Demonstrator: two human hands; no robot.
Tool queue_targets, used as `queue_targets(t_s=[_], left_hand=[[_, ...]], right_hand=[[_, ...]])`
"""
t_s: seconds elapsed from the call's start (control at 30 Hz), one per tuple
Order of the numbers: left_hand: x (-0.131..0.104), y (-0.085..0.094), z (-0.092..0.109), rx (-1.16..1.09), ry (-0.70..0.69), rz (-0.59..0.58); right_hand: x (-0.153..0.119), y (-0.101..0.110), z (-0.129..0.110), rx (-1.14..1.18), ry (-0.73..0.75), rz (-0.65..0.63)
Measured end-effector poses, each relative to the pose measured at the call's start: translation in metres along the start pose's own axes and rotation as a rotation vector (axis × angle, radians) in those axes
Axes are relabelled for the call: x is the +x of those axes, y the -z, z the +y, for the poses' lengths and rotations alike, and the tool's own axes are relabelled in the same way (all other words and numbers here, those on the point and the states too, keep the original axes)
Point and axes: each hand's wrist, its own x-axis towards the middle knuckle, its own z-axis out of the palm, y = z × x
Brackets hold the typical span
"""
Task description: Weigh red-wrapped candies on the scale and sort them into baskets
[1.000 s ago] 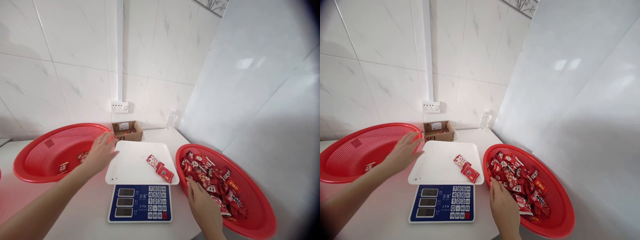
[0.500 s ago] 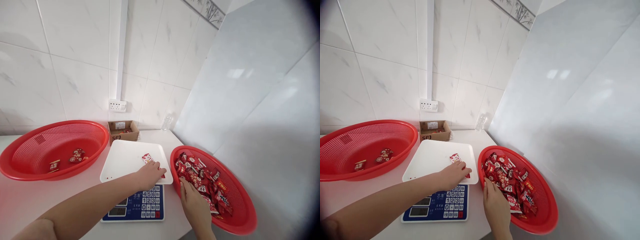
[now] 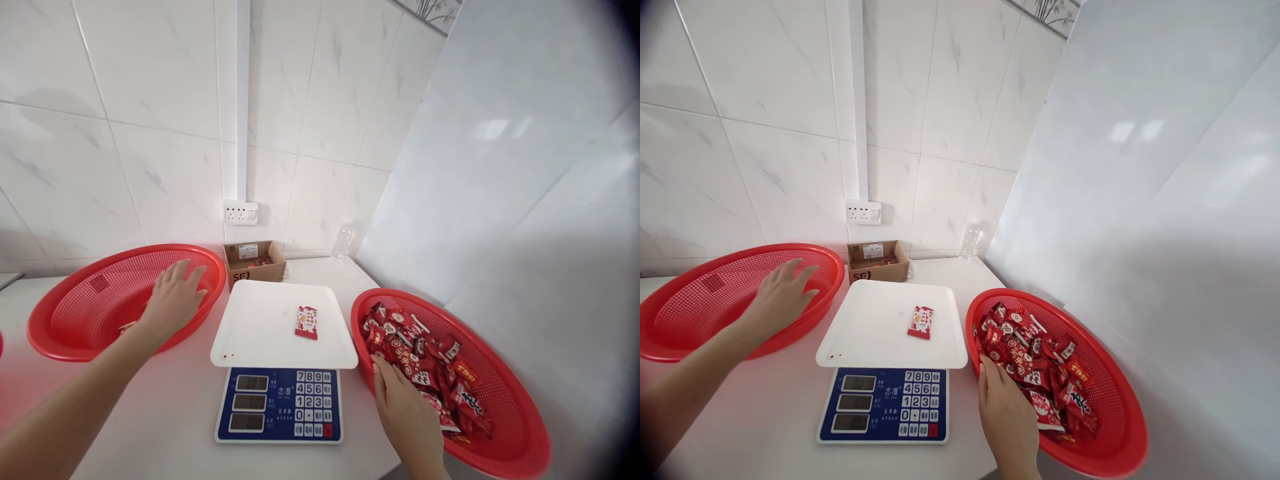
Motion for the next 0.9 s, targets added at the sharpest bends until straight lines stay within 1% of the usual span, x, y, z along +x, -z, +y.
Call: queue_targets(t_s=[0.03, 0.1, 0.2, 0.27, 0.33, 0.4, 0.43, 0.5, 0.6, 0.67, 0.73, 0.8, 0.83, 0.9], left_hand=[[-0.001, -0.005, 0.006, -0.013, -0.034, -0.032], [-0.003, -0.019, 0.03, -0.064, -0.153, -0.131], [-0.006, -0.041, 0.081, -0.158, -0.38, -0.289], [-0.007, -0.053, 0.114, -0.212, -0.511, -0.362], [-0.006, -0.063, 0.14, -0.248, -0.584, -0.405], [-0.004, -0.071, 0.156, -0.266, -0.611, -0.426], [-0.003, -0.074, 0.16, -0.274, -0.611, -0.43], [-0.001, -0.079, 0.161, -0.3, -0.587, -0.428], [0.002, -0.08, 0.149, -0.391, -0.487, -0.406], [0.001, -0.076, 0.138, -0.49, -0.371, -0.376], [-0.003, -0.067, 0.128, -0.619, -0.231, -0.343], [-0.011, -0.052, 0.122, -0.78, -0.119, -0.327], [-0.016, -0.044, 0.12, -0.868, -0.085, -0.327], [-0.026, -0.026, 0.117, -1.022, -0.06, -0.335]], right_hand=[[0.0, 0.0, 0.0, -0.003, -0.004, -0.003], [0.0, 0.0, -0.001, -0.011, -0.007, -0.01], [0.0, 0.001, -0.001, -0.022, -0.02, -0.04], [0.0, 0.001, -0.001, -0.022, -0.031, -0.06], [-0.001, 0.0, 0.0, -0.017, -0.018, -0.058], [-0.001, 0.0, 0.0, -0.013, -0.007, -0.045], [-0.001, 0.0, 0.0, -0.012, -0.008, -0.042], [0.0, 0.001, 0.0, -0.01, -0.018, -0.046], [0.0, 0.002, -0.001, -0.007, -0.014, -0.064], [0.0, 0.001, -0.001, -0.002, -0.01, -0.073], [0.0, 0.0, 0.0, 0.007, -0.014, -0.068], [0.0, -0.002, 0.002, 0.021, -0.006, -0.051], [-0.001, -0.004, 0.003, 0.024, 0.0, -0.042], [-0.001, -0.005, 0.004, 0.02, 0.009, -0.036]])
